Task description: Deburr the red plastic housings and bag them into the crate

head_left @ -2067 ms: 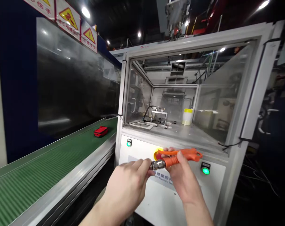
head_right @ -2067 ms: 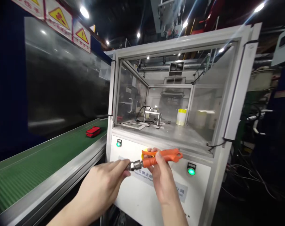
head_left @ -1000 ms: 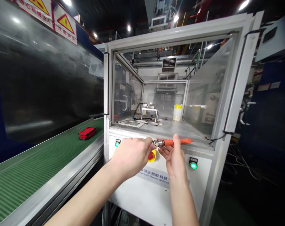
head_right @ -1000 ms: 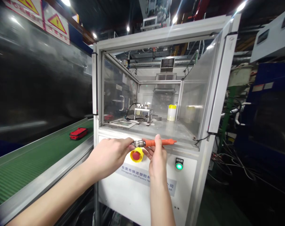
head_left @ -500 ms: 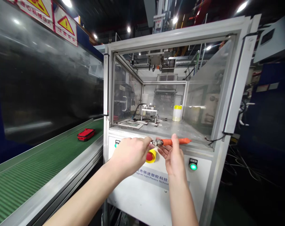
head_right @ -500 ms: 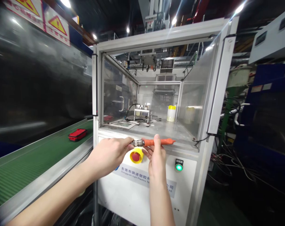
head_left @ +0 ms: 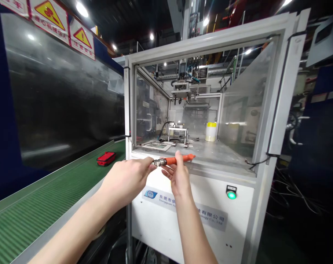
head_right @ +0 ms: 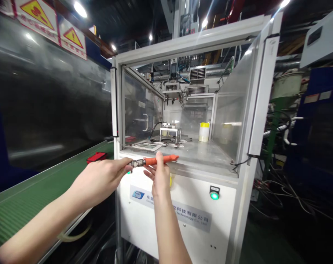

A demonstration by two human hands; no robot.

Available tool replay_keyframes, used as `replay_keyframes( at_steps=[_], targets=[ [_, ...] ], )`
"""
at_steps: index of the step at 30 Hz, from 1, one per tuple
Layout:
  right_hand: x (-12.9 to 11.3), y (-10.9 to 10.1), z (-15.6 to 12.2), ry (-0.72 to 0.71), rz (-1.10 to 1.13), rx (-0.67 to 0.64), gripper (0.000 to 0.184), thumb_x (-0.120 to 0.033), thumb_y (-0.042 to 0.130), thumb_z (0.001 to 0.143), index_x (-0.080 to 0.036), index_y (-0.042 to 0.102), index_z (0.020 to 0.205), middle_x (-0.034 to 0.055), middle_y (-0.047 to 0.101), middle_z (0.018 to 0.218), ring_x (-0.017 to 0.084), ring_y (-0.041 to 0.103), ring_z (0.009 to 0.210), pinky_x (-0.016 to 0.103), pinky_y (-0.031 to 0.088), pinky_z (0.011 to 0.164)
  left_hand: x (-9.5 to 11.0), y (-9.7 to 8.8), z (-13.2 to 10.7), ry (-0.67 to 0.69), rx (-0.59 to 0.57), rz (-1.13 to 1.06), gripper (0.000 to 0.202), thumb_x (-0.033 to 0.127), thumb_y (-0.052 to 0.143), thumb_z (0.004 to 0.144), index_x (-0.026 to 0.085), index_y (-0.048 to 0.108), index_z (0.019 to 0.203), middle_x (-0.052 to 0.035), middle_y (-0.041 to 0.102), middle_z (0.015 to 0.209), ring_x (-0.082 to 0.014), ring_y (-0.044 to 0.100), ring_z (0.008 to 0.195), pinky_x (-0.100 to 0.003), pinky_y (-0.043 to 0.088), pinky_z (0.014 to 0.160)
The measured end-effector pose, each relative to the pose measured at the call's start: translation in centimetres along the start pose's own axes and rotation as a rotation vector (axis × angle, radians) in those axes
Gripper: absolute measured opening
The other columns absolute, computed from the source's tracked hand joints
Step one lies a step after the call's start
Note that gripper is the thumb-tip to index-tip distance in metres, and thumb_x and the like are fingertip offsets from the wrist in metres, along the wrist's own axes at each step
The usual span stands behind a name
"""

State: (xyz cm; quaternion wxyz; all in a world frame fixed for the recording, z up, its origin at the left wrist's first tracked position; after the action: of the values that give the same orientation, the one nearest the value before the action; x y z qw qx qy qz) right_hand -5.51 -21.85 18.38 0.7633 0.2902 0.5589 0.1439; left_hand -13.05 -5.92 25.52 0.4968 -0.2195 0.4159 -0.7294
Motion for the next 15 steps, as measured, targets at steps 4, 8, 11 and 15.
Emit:
replay_keyframes(
  at_steps=[4, 8, 11, 15],
  targets=[
    [0.8, 1.8, 0.7, 0.008, 0.016, -0.032, 0.050, -0.064, 0.073, 0.078, -0.016, 0.067, 0.089, 0.0107, 0.078, 0.088, 0.021, 0.076, 0.073, 0.023, 0.061, 0.054, -1.3, -0.6, 0.0, -0.040, 0.007, 0.033, 0.032, 0.038, 0.032, 0.104, 0.026, 0.061, 0.099, -0.0032, 0.073, 0.081, -0.0263, 0.069, 0.072, -0.030, 0.031, 0.056],
    [1.6, 3.2, 1.7, 0.026, 0.028, -0.053, 0.046, -0.061, 0.076, 0.076, -0.017, 0.066, 0.086, 0.0061, 0.074, 0.076, 0.020, 0.074, 0.068, 0.023, 0.060, 0.051, -2.5, -0.9, 0.1, -0.083, 0.013, 0.051, 0.038, 0.042, 0.028, 0.105, 0.028, 0.063, 0.113, -0.0048, 0.073, 0.083, -0.0299, 0.070, 0.076, -0.031, 0.034, 0.057],
    [2.3, 4.1, 2.5, 0.037, 0.036, -0.073, 0.046, -0.061, 0.076, 0.076, -0.018, 0.065, 0.086, 0.0042, 0.071, 0.071, 0.020, 0.074, 0.066, 0.024, 0.060, 0.050, -3.2, -0.9, 0.1, -0.109, 0.011, 0.059, 0.041, 0.042, 0.028, 0.104, 0.028, 0.063, 0.120, -0.0070, 0.075, 0.090, -0.0311, 0.071, 0.081, -0.033, 0.037, 0.059],
    [3.1, 5.0, 3.0, 0.055, 0.042, -0.114, 0.046, -0.063, 0.073, 0.078, -0.018, 0.065, 0.086, 0.0048, 0.071, 0.068, 0.021, 0.074, 0.066, 0.025, 0.060, 0.050, -4.0, -0.8, 0.0, -0.138, 0.001, 0.043, 0.043, 0.043, 0.027, 0.104, 0.028, 0.063, 0.122, -0.0073, 0.075, 0.091, -0.0325, 0.071, 0.083, -0.034, 0.041, 0.062]
  ],
)
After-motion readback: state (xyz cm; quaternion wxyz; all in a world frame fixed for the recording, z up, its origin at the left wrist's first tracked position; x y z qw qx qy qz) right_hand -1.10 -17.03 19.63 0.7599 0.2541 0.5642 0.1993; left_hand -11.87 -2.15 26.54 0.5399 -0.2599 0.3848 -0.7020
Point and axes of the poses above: each hand's wrist, its own z-axis towards the middle knuckle, its own y-axis out of the palm, x = y × z, the point moved 4 cm from there along z, towards the middle knuckle
